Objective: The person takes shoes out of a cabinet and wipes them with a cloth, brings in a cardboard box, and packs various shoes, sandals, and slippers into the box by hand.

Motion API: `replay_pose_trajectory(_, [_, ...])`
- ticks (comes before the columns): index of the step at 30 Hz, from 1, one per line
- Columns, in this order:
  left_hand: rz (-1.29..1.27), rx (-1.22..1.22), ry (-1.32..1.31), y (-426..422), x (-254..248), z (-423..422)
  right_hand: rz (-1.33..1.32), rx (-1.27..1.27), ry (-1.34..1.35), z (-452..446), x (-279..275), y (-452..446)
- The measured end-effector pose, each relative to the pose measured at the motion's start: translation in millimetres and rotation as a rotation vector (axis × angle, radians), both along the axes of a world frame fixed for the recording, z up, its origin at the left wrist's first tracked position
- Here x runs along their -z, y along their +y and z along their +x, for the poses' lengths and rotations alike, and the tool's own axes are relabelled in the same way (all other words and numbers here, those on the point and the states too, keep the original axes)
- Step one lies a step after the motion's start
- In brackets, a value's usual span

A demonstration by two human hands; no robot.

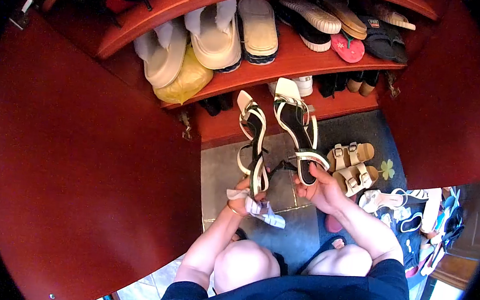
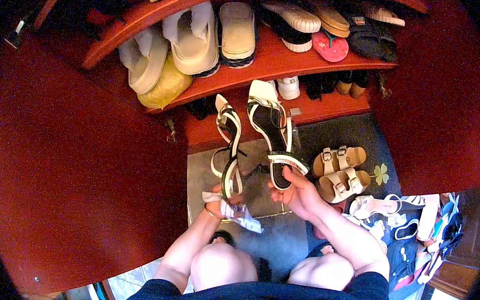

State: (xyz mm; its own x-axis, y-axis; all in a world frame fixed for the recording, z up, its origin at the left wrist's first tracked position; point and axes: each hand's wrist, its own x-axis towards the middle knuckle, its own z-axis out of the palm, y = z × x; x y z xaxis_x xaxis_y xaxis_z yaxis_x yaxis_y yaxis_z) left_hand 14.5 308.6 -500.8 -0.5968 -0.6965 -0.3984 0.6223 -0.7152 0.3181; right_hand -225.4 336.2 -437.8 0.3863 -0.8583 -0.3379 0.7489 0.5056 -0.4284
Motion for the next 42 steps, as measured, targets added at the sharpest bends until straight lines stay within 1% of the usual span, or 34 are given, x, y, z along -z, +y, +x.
replay_pose_trajectory(1, [-0.050,0.020,0.036,-1.2,-0.3,-1.0,-0.035,-0.036,-0.020,-0.9,-0.6,-0.5])
replay_pose_trajectory(3, [-0.020,0.031,0.022,-1.2,-4.9,-1.2,-0.103,-0.098,-0.061,-0.7,-4.2,-0.8])
replay_pose_trajectory(4, [0.003,0.022,0.014,-1.0,-10.4,-2.5,-0.141,-0.126,0.065,1.9,-20.2,1.6])
replay_pose_trajectory(6, [0.044,0.010,-0.002,-2.0,-21.9,-4.7,-0.165,-0.204,0.249,7.9,-22.8,3.5])
replay_pose_trajectory(7, [-0.134,0.021,-0.095,-4.1,-24.1,-4.2,-0.156,-0.219,0.325,13.9,-29.2,4.7])
replay_pose_trajectory(9, [-0.223,-0.082,-0.360,-3.2,-47.9,-18.9,-0.173,-0.199,0.352,19.5,-22.7,4.3])
replay_pose_trajectory(10, [-0.199,-0.049,-0.399,-3.4,-58.7,-17.3,-0.206,-0.180,0.395,21.3,-23.1,3.2])
replay_pose_trajectory(11, [-0.271,-0.117,-0.441,-3.7,-56.2,-19.5,-0.244,-0.161,0.439,22.0,-26.5,-1.3])
replay_pose_trajectory(12, [-0.316,-0.118,-0.479,-7.0,-61.8,-21.5,-0.228,-0.188,0.475,18.7,-33.7,-1.2])
replay_pose_trajectory(15, [-0.448,-0.108,-0.588,-13.8,-91.7,-27.8,-0.318,-0.128,0.636,12.2,-45.9,-9.4])
replay_pose_trajectory(17, [-0.589,-0.104,-0.646,-31.1,-109.4,-31.7,-0.287,-0.077,0.612,8.4,-61.8,-22.0])
replay_pose_trajectory(19, [-0.647,-0.119,-0.654,-50.1,-129.1,-37.9,-0.284,-0.086,0.623,4.1,-80.9,-37.3])
replay_pose_trajectory(20, [-0.694,-0.132,-0.652,-62.1,-129.5,-38.2,-0.338,-0.059,0.639,4.0,-87.2,-46.0])
replay_pose_trajectory(21, [-0.766,-0.176,-0.687,-71.8,-135.0,-42.0,-0.381,-0.041,0.672,3.8,-90.3,-55.3])
replay_pose_trajectory(23, [-0.793,-0.244,-0.659,-95.1,-147.2,-47.8,-0.436,0.013,0.760,3.3,-106.5,-77.2])
replay_pose_trajectory(25, [-0.852,-0.273,-0.688,-128.3,-164.0,-52.6,-0.521,0.066,0.855,1.1,-120.0,-109.2])
replay_pose_trajectory(26, [-0.822,-0.285,-0.659,-141.7,-178.6,-57.5,-0.552,0.079,0.900,-2.1,-125.7,-131.2])
replay_pose_trajectory(27, [-0.795,-0.249,-0.687,-160.6,-188.8,-59.8,-0.594,0.120,0.948,-3.4,-136.2,-152.1])
replay_pose_trajectory(28, [-0.809,-0.238,-0.683,-179.6,-197.7,-63.9,-0.691,0.097,1.013,-11.0,-136.6,-181.2])
replay_pose_trajectory(29, [-0.825,-0.232,-0.679,-197.6,-206.4,-68.6,-0.575,0.067,1.049,-15.6,-138.8,-206.7])
replay_pose_trajectory(30, [-0.879,-0.230,-0.752,-212.6,-213.5,-73.9,-0.544,0.079,1.060,-15.2,-146.6,-225.8])
replay_pose_trajectory(31, [-0.930,-0.229,-0.827,-228.0,-219.6,-78.5,-0.515,0.065,1.135,-17.5,-152.5,-243.3])
replay_pose_trajectory(32, [-1.052,-0.202,-0.900,-249.5,-221.2,-79.5,-0.475,0.051,1.177,-21.1,-154.1,-261.5])
replay_pose_trajectory(33, [-0.919,-0.199,-0.948,-266.2,-218.8,-82.8,-0.432,0.036,1.217,-24.2,-153.6,-278.0])
replay_pose_trajectory(35, [-0.825,-0.147,-1.014,-280.3,-218.5,-88.8,-0.351,0.025,1.335,-23.2,-148.8,-302.4])
replay_pose_trajectory(36, [-0.928,-0.234,-1.330,-286.0,-216.3,-94.4,-0.378,-0.001,1.386,-22.4,-142.2,-310.1])
replay_pose_trajectory(39, [-0.857,-0.317,-1.183,-334.9,-177.5,-102.0,-0.292,0.047,1.326,-23.2,-129.7,-320.2])
replay_pose_trajectory(40, [-0.850,-0.306,-1.100,-318.6,-194.2,-106.9,-0.286,0.071,1.312,-23.8,-123.4,-325.7])
replay_pose_trajectory(41, [-0.847,-0.270,-1.240,-320.1,-196.5,-109.0,-0.269,0.085,1.334,-22.8,-125.2,-324.1])
replay_pose_trajectory(42, [-0.937,-0.359,-1.425,-327.6,-191.1,-112.1,-0.225,0.102,1.229,-19.6,-123.3,-322.5])
